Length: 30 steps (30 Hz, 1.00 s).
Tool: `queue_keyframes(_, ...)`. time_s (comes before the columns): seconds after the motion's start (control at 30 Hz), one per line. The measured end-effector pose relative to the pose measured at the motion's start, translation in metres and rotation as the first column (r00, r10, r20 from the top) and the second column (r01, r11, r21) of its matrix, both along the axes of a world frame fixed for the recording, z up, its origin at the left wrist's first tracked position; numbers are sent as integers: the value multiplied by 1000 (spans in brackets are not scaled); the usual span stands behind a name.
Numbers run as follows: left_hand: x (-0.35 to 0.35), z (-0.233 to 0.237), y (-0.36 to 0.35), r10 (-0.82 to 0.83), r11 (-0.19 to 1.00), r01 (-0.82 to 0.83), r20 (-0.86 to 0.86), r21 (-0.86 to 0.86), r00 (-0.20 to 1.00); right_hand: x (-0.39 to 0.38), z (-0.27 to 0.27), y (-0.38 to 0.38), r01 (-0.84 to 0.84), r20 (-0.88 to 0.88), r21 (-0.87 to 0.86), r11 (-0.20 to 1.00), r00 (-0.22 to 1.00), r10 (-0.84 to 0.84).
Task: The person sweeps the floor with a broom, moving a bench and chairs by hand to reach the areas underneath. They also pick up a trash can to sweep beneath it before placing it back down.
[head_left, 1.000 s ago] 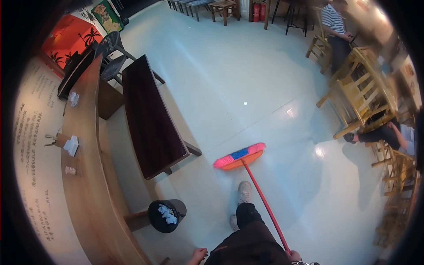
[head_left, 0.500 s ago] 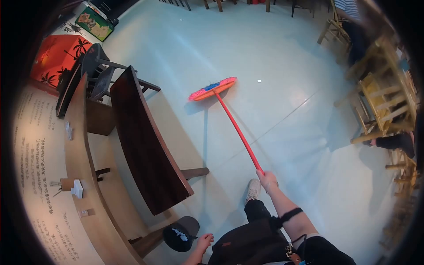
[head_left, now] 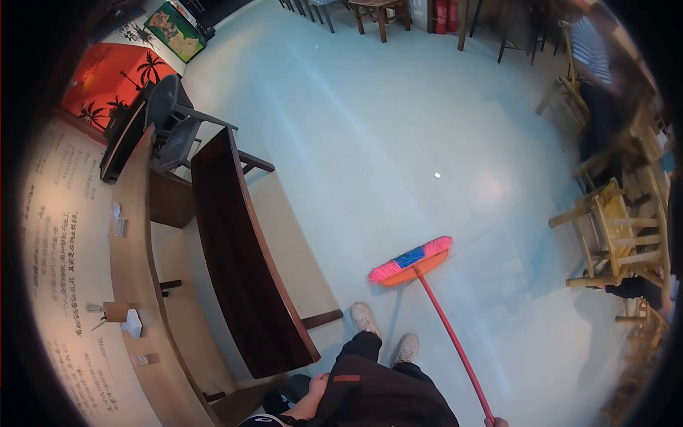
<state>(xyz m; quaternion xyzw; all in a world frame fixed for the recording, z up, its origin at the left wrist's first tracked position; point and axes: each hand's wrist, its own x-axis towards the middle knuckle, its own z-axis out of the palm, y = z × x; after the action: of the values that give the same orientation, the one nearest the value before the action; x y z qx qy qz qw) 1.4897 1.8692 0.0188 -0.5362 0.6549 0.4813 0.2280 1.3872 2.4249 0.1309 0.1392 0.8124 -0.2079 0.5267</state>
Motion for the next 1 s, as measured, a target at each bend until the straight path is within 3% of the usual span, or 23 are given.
queue_keyframes(0.03, -20, 13, -9, 12, 999, -13, -21, -41, 1000, -18, -1, -20, -40, -42, 6, 999, 998, 40)
queue_keyframes(0.13, -26, -31, -40, -17, 996, 20, 38, -86, 999, -88, -23, -96, -127, -108, 65, 990, 985, 133)
queue_keyframes(0.2, -54, -34, -56, -104, 988, 114, 94, -108, 990, -135, -61, -148, -142, 10, 274, 951, 989, 145)
queue_keyframes(0.27, -92, -34, -80, -154, 981, 163, 85, -104, 984, -192, -83, -215, -162, -4, 262, 951, 986, 169)
queue_keyframes(0.33, -119, -39, -108, -45, 999, 44, 77, 22, 996, -253, -116, -286, -178, -56, 220, 959, 979, 195)
queue_keyframes(0.37, -114, -65, -128, -43, 999, 41, 36, 33, 998, -288, -141, -325, -169, -62, 193, 967, 981, 184)
queue_keyframes(0.4, -116, -63, -137, -31, 999, 28, 60, 44, 998, -325, -150, -372, -162, -170, 161, 974, 967, 189)
queue_keyframes(0.43, -117, -61, -144, 23, 998, -23, -5, 66, 1000, -368, -163, -421, -162, -139, 115, 980, 974, 178)
queue_keyframes(0.47, -130, -51, -155, 72, 994, -66, -71, 85, 995, -408, -171, -471, -160, -210, 59, 985, 963, 169)
queue_keyframes(0.5, -164, -11, -161, -18, 999, 17, 21, 36, 1000, -449, -186, -521, -150, -241, 44, 988, 958, 156)
queue_keyframes(0.6, -142, -38, -180, 90, 985, -78, -72, 152, 993, -547, -143, -649, -55, -314, -69, 996, 949, 31)
queue_keyframes(0.63, -164, -13, -188, 28, 992, -18, -71, 128, 997, -557, -146, -665, -53, -355, -96, 994, 935, 15)
queue_keyframes(0.73, -191, -1, -205, -26, 991, 14, 90, 130, 996, -515, -148, -628, 6, -341, -98, 995, 939, -40)
queue_keyframes(0.87, -215, -3, -224, -56, 980, 56, -7, 189, 998, -395, -147, -456, 72, -297, -48, 996, 951, -83)
queue_keyframes(0.93, -233, -13, -233, 252, 904, -241, 15, 354, 968, -355, -90, -395, 112, -235, 45, 993, 967, -99)
queue_keyframes(0.97, -246, -18, -240, 256, 892, -287, 133, 348, 957, -344, -67, -376, 2, -197, 166, 986, 980, 31)
queue_keyframes(1.0, -263, -13, -247, 258, 894, -287, 130, 345, 958, -335, -51, -362, -76, -187, 219, 973, 975, 119)
